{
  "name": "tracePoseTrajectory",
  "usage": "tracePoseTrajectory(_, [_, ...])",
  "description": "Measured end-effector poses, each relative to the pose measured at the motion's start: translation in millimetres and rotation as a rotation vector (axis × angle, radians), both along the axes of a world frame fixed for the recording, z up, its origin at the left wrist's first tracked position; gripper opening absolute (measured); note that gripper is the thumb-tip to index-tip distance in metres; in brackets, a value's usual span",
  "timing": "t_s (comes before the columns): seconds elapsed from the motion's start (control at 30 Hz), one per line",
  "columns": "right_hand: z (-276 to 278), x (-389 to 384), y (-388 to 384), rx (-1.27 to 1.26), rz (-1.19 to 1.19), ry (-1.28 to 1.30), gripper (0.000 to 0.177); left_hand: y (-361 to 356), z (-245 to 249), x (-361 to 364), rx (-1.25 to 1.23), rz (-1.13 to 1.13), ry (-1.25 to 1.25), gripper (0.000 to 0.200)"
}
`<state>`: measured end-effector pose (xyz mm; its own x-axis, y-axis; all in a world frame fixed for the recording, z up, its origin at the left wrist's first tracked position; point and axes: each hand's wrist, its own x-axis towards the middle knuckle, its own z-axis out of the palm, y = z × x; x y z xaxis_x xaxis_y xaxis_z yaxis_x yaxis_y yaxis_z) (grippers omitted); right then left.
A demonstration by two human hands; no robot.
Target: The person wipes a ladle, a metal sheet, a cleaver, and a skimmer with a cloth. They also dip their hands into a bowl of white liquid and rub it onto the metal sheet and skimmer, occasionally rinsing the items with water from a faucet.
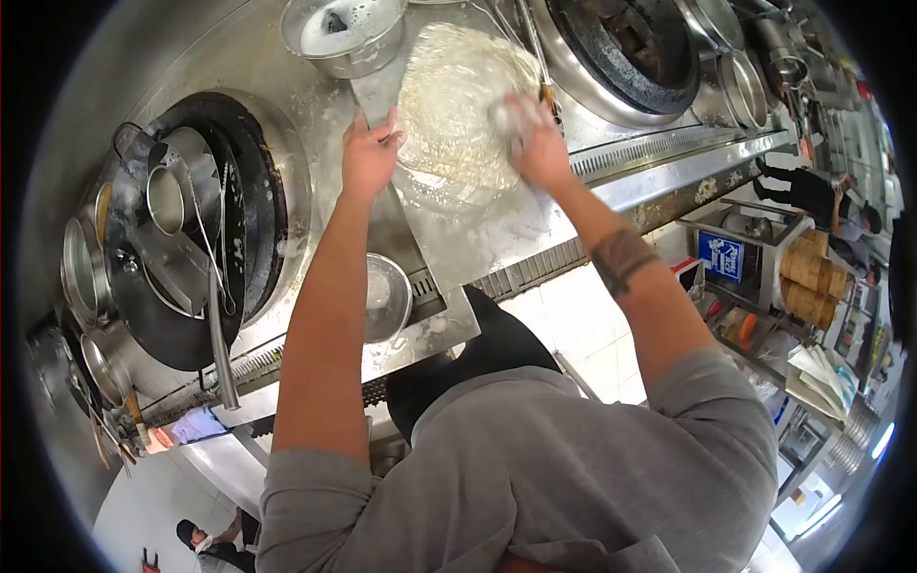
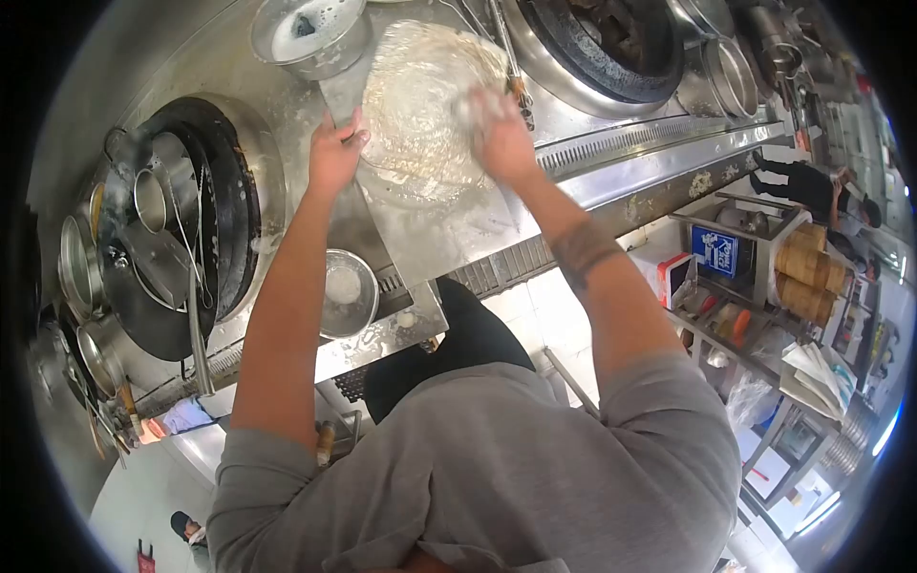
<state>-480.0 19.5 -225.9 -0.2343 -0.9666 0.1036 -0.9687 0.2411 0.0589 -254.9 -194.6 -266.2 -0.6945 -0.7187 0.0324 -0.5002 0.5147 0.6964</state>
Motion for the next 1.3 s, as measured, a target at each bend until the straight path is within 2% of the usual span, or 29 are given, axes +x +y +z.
tracePoseTrajectory(0.03, [-19.7, -16.7, -18.8, -0.098, -0.121, -0.052, 0.049, 0.8, 1.9, -2.4, 0.062, 0.031, 0.015, 0.045])
tracePoseTrajectory(0.1, [-57.6, -31.9, -54.1, -0.115, -0.172, 0.005, 0.051, -1.1, 5.2, -6.2, 0.114, 0.068, 0.031, 0.044])
tracePoseTrajectory(0.17, [-55.3, -15.4, -62.8, -0.125, -0.228, 0.055, 0.052, -0.6, 6.1, -4.0, 0.113, 0.057, 0.018, 0.048])
tracePoseTrajectory(0.2, [-33.1, 8.5, -52.7, -0.061, -0.282, 0.021, 0.054, -2.2, 8.1, 0.5, 0.106, 0.055, 0.016, 0.048])
tracePoseTrajectory(0.27, [-5.4, 49.0, -26.5, -0.008, -0.335, -0.080, 0.057, -4.0, 15.6, 13.0, -0.120, -0.030, -0.091, 0.043])
tracePoseTrajectory(0.3, [-3.4, 63.9, -14.1, -0.018, -0.340, -0.150, 0.058, 1.6, 15.2, 14.3, -0.130, -0.031, -0.087, 0.043])
tracePoseTrajectory(0.37, [-19.4, 91.8, 1.9, -0.016, -0.263, -0.043, 0.054, 25.9, 9.9, 12.4, -0.527, 0.043, -0.402, 0.047])
tracePoseTrajectory(0.4, [-4.8, 111.3, 9.6, -0.019, -0.262, -0.043, 0.054, 46.6, 16.1, 3.7, -0.530, 0.044, -0.401, 0.047])
tracePoseTrajectory(0.47, [34.8, 142.1, 14.5, 0.150, -0.293, -0.292, 0.050, 87.2, 27.8, -20.6, -0.295, 0.145, -0.282, 0.055])
tracePoseTrajectory(0.5, [34.4, 139.8, 17.9, 0.153, -0.292, -0.298, 0.050, 91.9, 27.1, -20.5, -0.294, 0.145, -0.289, 0.055])
tracePoseTrajectory(0.57, [28.4, 126.1, 36.9, 0.133, -0.078, -0.261, 0.049, 99.6, 20.6, -17.3, -0.416, 0.111, -0.263, 0.060])
tracePoseTrajectory(0.67, [5.9, 66.6, 13.5, -0.280, -0.048, -0.067, 0.034, 100.1, 26.7, -12.7, -0.404, 0.069, -0.271, 0.061])
tracePoseTrajectory(0.73, [-16.8, 36.6, -30.5, -0.436, -0.252, -0.257, 0.031, 98.1, 24.0, -14.4, -0.419, 0.051, -0.274, 0.061])
tracePoseTrajectory(0.83, [-13.7, 37.7, -42.6, -0.393, -0.204, -0.286, 0.033, 100.1, 20.1, -14.4, -0.441, 0.052, -0.282, 0.061])
tracePoseTrajectory(0.93, [15.8, 65.2, 15.3, -0.359, -0.173, -0.291, 0.032, 95.2, 20.4, -15.9, -0.438, 0.052, -0.292, 0.060])
tracePoseTrajectory(1.03, [4.1, 57.7, 9.1, -0.357, -0.174, -0.334, 0.031, 99.5, 23.0, -13.3, -0.451, -0.006, -0.309, 0.060])
tracePoseTrajectory(1.13, [-21.9, 36.3, -73.9, -0.412, -0.076, -0.289, 0.035, 94.8, 26.7, -15.5, -0.482, -0.027, -0.295, 0.058])
tracePoseTrajectory(1.2, [-14.6, 38.7, -104.2, -0.423, -0.064, -0.320, 0.034, 95.5, 25.6, -15.0, -0.488, -0.038, -0.303, 0.057])
tracePoseTrajectory(1.27, [-5.3, 48.0, -100.8, -0.433, -0.072, -0.348, 0.034, 95.2, 26.6, -13.5, -0.481, -0.037, -0.312, 0.058])
tracePoseTrajectory(1.3, [-0.1, 57.0, -76.3, -0.338, 0.031, -0.313, 0.032, 95.0, 27.1, -13.9, -0.472, -0.044, -0.316, 0.059])
